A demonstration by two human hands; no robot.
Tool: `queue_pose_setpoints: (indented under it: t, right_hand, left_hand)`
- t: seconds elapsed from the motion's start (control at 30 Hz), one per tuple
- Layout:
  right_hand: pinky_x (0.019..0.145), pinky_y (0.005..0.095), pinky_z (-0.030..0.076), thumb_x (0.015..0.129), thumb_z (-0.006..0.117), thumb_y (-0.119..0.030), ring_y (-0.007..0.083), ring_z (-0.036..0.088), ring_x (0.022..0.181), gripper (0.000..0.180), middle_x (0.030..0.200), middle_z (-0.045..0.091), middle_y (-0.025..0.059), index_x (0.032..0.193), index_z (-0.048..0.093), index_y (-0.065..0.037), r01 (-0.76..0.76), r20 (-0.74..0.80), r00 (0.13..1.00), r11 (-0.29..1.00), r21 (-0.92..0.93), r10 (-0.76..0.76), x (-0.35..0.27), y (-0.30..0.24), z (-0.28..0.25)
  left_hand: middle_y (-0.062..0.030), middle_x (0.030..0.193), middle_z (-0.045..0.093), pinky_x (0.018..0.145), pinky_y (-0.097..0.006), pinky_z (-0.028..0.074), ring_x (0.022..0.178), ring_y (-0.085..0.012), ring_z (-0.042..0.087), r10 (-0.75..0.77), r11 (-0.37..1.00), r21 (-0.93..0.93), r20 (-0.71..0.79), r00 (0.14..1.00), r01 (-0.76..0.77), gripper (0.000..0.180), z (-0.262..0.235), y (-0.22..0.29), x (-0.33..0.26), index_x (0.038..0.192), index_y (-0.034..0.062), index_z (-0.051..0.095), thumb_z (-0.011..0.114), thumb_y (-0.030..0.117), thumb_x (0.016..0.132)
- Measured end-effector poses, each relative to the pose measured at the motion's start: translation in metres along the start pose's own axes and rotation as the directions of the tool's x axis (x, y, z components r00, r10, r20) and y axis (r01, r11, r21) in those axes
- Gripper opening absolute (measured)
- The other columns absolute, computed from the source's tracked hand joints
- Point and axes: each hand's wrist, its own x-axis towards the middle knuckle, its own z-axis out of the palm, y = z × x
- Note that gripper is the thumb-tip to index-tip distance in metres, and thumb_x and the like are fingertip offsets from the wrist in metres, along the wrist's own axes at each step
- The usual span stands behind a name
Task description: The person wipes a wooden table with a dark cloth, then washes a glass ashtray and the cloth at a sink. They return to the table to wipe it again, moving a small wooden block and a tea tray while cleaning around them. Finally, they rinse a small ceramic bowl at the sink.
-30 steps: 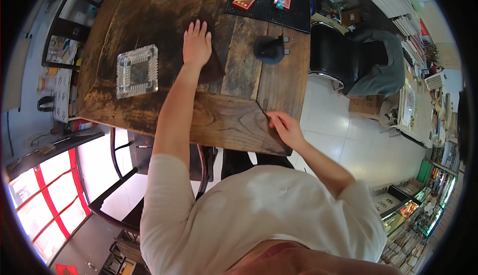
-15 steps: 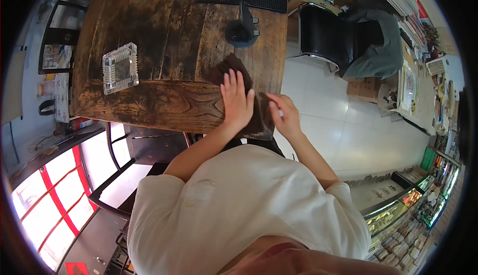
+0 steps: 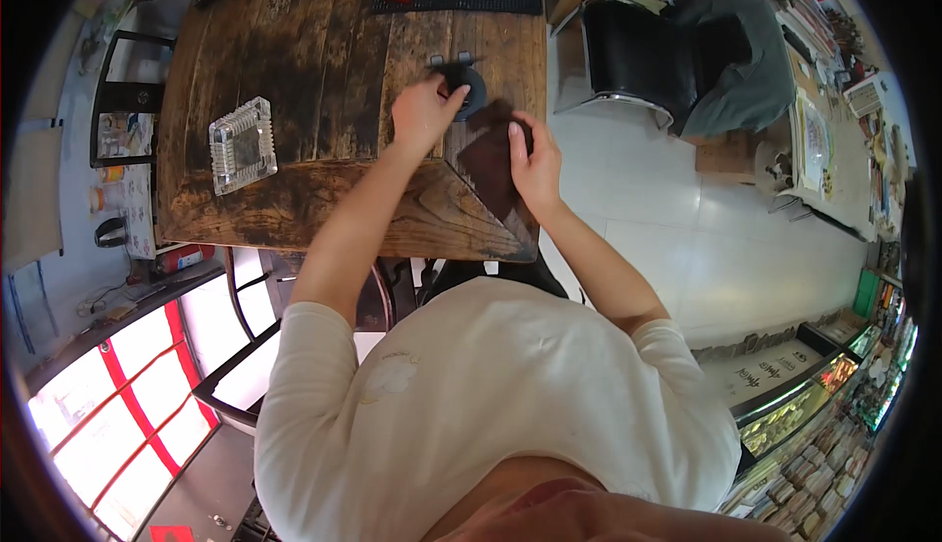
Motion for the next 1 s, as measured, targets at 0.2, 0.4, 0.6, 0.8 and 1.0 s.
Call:
queue_pose_setpoints:
  t: [0.2,0.4,0.6,0.8,1.0]
  right_hand:
    - [0.107,0.0503,0.031,0.090,0.051,-0.008,0.0327,0.041,0.130,0.049,0.136,0.047,0.0203,0.137,0.040,-0.001,0.230,0.182,0.966,0.937,-0.262,-0.186,-0.004,-0.001,0.046]
    - [0.108,0.0508,0.029,0.089,0.048,-0.005,0.0299,0.041,0.132,0.049,0.139,0.047,0.0131,0.137,0.043,-0.013,0.428,0.361,0.875,0.865,-0.261,-0.323,0.075,0.024,0.051]
    - [0.108,0.0469,0.031,0.086,0.050,-0.004,0.0295,0.041,0.132,0.052,0.138,0.048,0.0120,0.137,0.045,-0.013,0.364,0.430,0.872,0.899,-0.245,-0.236,0.020,0.018,0.029]
    - [0.110,0.0450,0.030,0.083,0.049,0.002,0.0299,0.041,0.131,0.047,0.135,0.051,0.0107,0.128,0.054,-0.010,0.459,0.413,0.852,0.837,-0.298,-0.321,0.087,0.028,0.055]
    - [0.103,0.0287,0.037,0.095,0.039,0.000,0.0189,0.051,0.120,0.038,0.126,0.058,0.0092,0.128,0.055,-0.011,-0.449,0.501,0.860,0.601,0.661,0.092,0.110,0.030,0.031]
  left_hand:
    - [-0.0134,0.072,0.065,0.063,-0.044,0.052,0.070,-0.0338,0.066,-0.141,0.984,0.105,-0.057,0.988,0.146,0.042,0.008,0.014,-0.013,0.079,0.0035,0.060,0.059,0.045,0.083]
    - [-0.0182,0.077,0.066,0.065,-0.046,0.053,0.074,-0.0364,0.066,-0.169,0.971,0.167,-0.043,0.985,0.173,0.041,0.012,0.017,-0.006,0.085,0.0005,0.060,0.057,0.041,0.085]
    - [-0.0213,0.086,0.066,0.069,-0.046,0.053,0.081,-0.0377,0.064,-0.110,0.951,0.276,-0.114,0.987,0.138,0.040,0.017,0.012,-0.011,0.093,-0.0037,0.057,0.056,0.035,0.084]
    - [-0.0206,0.081,0.065,0.070,-0.046,0.052,0.078,-0.0372,0.064,-0.087,0.958,0.277,0.030,0.996,0.075,0.041,0.005,0.011,0.000,0.092,-0.0020,0.058,0.055,0.037,0.083]
    - [-0.0161,0.107,0.065,0.088,-0.041,0.049,0.102,-0.0360,0.061,0.210,0.952,-0.268,0.210,0.955,-0.150,0.041,-0.055,-0.039,-0.021,0.115,0.0060,0.060,0.070,0.020,0.078]
